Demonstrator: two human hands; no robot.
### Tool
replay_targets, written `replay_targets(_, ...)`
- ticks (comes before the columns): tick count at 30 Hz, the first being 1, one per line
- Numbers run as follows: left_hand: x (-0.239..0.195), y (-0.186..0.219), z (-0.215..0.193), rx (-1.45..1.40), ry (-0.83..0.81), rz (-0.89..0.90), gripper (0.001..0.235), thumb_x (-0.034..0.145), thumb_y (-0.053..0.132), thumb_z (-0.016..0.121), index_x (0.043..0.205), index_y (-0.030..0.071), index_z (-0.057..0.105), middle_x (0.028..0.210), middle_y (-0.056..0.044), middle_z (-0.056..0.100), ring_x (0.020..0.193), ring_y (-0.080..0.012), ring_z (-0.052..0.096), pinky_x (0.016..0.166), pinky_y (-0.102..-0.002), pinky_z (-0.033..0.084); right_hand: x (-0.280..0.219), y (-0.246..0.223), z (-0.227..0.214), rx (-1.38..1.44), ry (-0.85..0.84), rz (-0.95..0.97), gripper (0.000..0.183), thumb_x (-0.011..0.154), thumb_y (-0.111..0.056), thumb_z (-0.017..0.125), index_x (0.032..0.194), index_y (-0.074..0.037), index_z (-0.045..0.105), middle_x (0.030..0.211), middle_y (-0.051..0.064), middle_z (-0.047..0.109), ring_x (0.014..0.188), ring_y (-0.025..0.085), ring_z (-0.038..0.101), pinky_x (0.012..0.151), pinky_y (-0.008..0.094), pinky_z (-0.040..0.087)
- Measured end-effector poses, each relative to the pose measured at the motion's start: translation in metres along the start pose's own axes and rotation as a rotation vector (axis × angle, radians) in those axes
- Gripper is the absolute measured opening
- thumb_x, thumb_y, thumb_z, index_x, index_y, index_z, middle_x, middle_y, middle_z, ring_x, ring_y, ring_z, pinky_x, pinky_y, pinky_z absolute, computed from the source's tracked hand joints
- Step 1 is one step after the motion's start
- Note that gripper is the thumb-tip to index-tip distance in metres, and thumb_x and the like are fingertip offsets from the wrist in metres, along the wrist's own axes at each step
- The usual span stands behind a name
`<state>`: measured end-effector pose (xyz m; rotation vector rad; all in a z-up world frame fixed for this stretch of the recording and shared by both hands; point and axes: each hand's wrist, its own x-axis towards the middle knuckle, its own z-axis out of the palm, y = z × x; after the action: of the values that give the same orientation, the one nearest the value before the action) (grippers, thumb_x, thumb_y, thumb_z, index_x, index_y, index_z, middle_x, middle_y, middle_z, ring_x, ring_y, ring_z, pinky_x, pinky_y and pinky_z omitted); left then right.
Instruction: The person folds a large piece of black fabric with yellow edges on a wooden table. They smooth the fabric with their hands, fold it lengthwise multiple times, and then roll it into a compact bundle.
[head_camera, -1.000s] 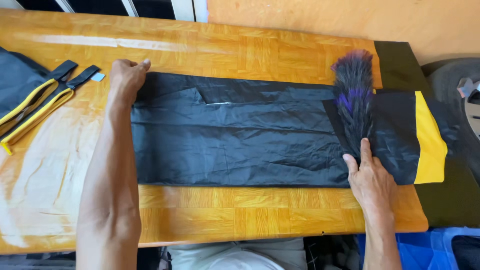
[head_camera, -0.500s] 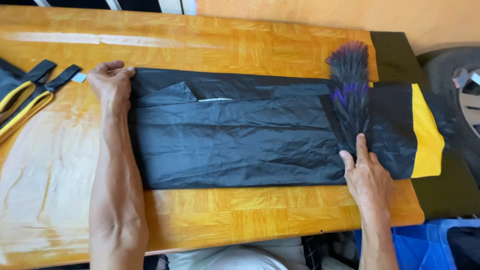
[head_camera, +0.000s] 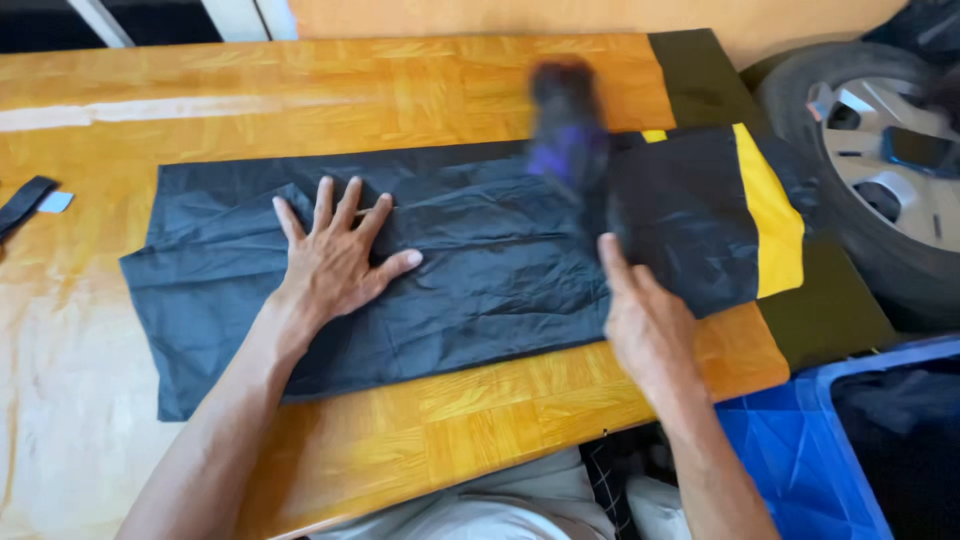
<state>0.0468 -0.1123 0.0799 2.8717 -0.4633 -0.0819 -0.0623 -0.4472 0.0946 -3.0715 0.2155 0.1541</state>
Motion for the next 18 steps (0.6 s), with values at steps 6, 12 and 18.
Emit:
replay_targets(6,-0.004,-0.006,0.002,-0.080,-0.036,-0.062,0.081,0.094,0.074,0.043,0.160,0.027,0.038,0.169,-0.014,0.031,0.159,-0.0383,0.016,0.118,-0.077,0.001,-0.025,0.001,0.024,-0.088,-0.110,-0.226,0.078,0.090,-0.011,0.045,0.162,-0.036,0.028,0.100,0.011,0.061,0.086,0.039,0.071,0.072,0.055,0.063)
replay_targets(12,-0.003,-0.040,0.038,0.031,0.147,0.013,0.089,0.085,0.084,0.037,0.156,0.031,0.041,0.165,-0.007,0.035,0.153,-0.0365,0.024,0.108,-0.082,0.012,-0.002,0.095,-0.049,0.011,-0.139,0.610,0.074,0.098,-0.008,0.035,0.165,-0.036,0.025,0.139,0.033,0.057,0.121,0.058,0.058,0.099,0.061,0.046)
replay_targets(18,-0.004,-0.040,0.037,0.036,0.161,0.028,0.088,0.086,0.083,0.036,0.156,0.031,0.042,0.165,-0.008,0.035,0.153,-0.0371,0.025,0.107,-0.082,0.014,-0.029,0.095,0.001,-0.196,0.168,-0.026,0.072,0.100,-0.002,0.048,0.166,-0.024,0.027,0.083,0.010,0.054,0.042,0.022,0.052,0.038,0.038,0.053)
